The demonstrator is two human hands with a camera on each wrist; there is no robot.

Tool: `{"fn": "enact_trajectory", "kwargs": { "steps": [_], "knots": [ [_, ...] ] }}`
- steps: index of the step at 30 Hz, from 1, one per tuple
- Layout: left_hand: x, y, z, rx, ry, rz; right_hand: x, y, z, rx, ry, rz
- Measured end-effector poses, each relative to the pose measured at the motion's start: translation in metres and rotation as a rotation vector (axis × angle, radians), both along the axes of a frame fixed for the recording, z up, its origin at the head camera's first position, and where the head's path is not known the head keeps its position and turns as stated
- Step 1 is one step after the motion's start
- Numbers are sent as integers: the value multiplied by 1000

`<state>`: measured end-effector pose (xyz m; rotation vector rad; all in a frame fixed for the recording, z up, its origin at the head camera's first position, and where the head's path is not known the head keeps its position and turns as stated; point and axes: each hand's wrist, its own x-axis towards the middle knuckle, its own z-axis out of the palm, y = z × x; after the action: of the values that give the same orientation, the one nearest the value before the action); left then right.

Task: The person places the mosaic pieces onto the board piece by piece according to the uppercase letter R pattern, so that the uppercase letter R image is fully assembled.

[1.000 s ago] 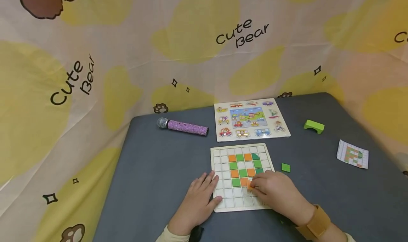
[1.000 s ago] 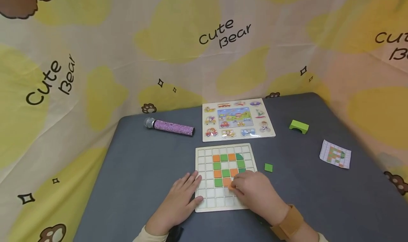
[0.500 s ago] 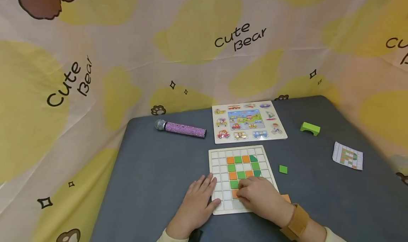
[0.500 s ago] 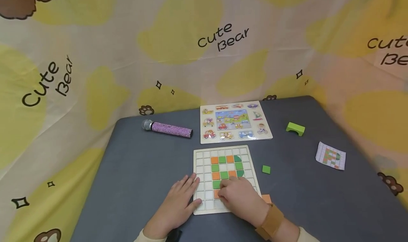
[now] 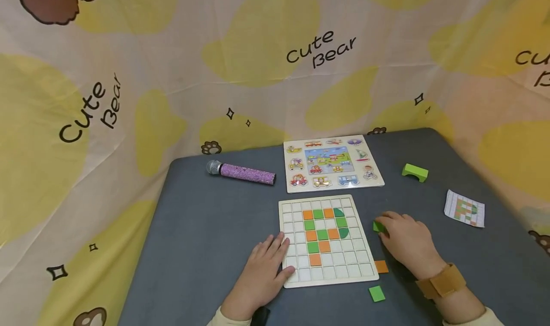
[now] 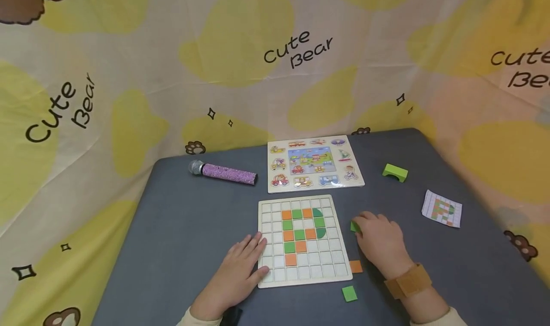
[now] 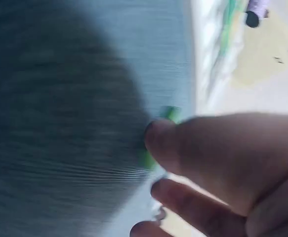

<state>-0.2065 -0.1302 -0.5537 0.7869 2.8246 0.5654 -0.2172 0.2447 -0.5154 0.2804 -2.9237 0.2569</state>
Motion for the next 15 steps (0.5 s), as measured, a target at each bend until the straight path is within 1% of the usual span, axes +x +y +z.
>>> {"fn": "enact_trajectory", "kwargs": {
  "steps": [2,4,6,8,9,10,12,14,15],
  "knots": [
    [1,-1,0,13,7,-1,0,4,-4,-7,-42,1],
    [1,-1,0,26,9,-2,1,5,-6,-15,-61,-2],
    [2,-1,2,32,5,-2,3,2,-5,-26,-38,4],
    [1,-1,4,30,2,-2,6,-6,-1,-46,0,47],
    [2,-1,4,28,0,-1,8,-11,0,-63,21,87],
    [2,-1,5,25,1,-2,10,-18,2,-83,47,148],
    [2,-1,6,23,13,-4,16,-35,3,-127,81,306],
    [3,-1,6,21,22,-4,22,-54,2,-146,88,477],
    [3,-2,5,22,25,-2,25,-64,1,-150,88,547]
  ]
}}
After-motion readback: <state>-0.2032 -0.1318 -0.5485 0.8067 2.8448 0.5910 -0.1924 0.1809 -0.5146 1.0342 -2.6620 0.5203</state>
